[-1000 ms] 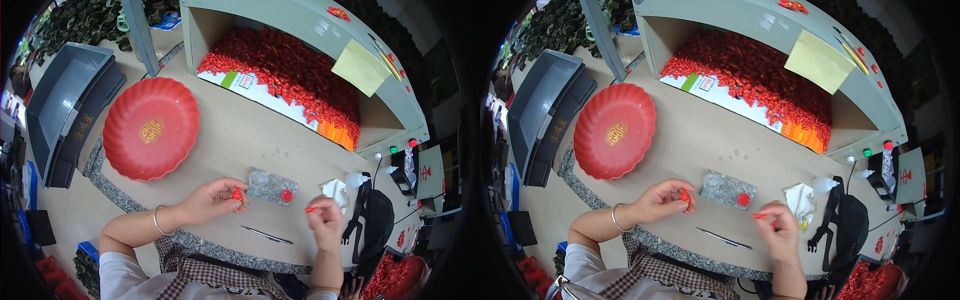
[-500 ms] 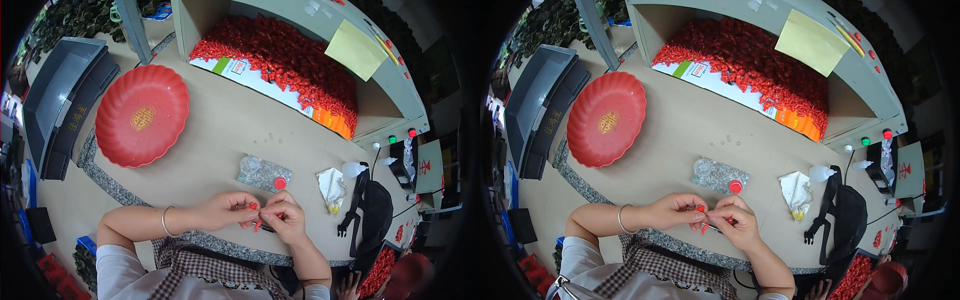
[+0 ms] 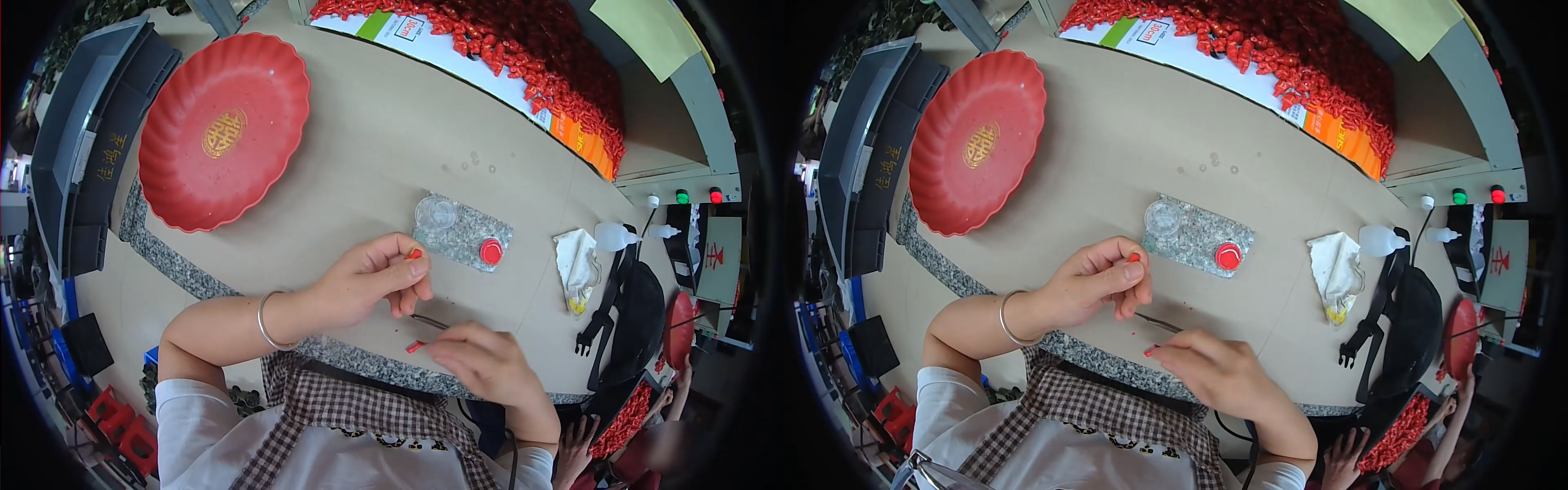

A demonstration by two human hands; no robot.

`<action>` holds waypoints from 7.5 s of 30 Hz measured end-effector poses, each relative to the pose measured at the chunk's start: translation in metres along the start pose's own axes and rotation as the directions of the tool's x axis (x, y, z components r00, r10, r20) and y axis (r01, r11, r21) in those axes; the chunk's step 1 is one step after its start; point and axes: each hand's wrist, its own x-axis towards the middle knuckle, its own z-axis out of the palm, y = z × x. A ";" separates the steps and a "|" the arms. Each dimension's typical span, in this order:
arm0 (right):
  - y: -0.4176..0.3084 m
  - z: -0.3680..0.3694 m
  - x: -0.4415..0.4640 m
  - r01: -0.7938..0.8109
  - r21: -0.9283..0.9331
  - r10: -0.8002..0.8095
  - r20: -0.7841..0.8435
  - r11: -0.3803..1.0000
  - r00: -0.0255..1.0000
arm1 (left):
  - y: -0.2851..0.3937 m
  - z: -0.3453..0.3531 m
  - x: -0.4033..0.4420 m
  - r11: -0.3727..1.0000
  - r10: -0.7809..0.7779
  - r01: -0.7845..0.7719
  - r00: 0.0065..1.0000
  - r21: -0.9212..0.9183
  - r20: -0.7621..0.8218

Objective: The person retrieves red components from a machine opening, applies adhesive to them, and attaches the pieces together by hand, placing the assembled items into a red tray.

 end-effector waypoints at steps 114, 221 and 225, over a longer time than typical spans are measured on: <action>0.042 -0.049 0.007 0.220 -0.895 -0.361 0.072 0.388 0.930 | 0.003 0.005 0.000 0.995 -0.055 0.055 0.998 0.086 -0.008; 0.040 -0.054 0.005 0.171 -0.864 -0.349 -0.006 0.474 0.937 | 0.006 0.009 0.000 0.974 -0.218 0.221 0.974 -0.048 0.059; 0.038 -0.058 0.010 0.229 -0.891 -0.324 0.100 0.391 0.941 | 0.007 0.006 0.001 0.956 -0.263 0.275 0.958 -0.107 0.111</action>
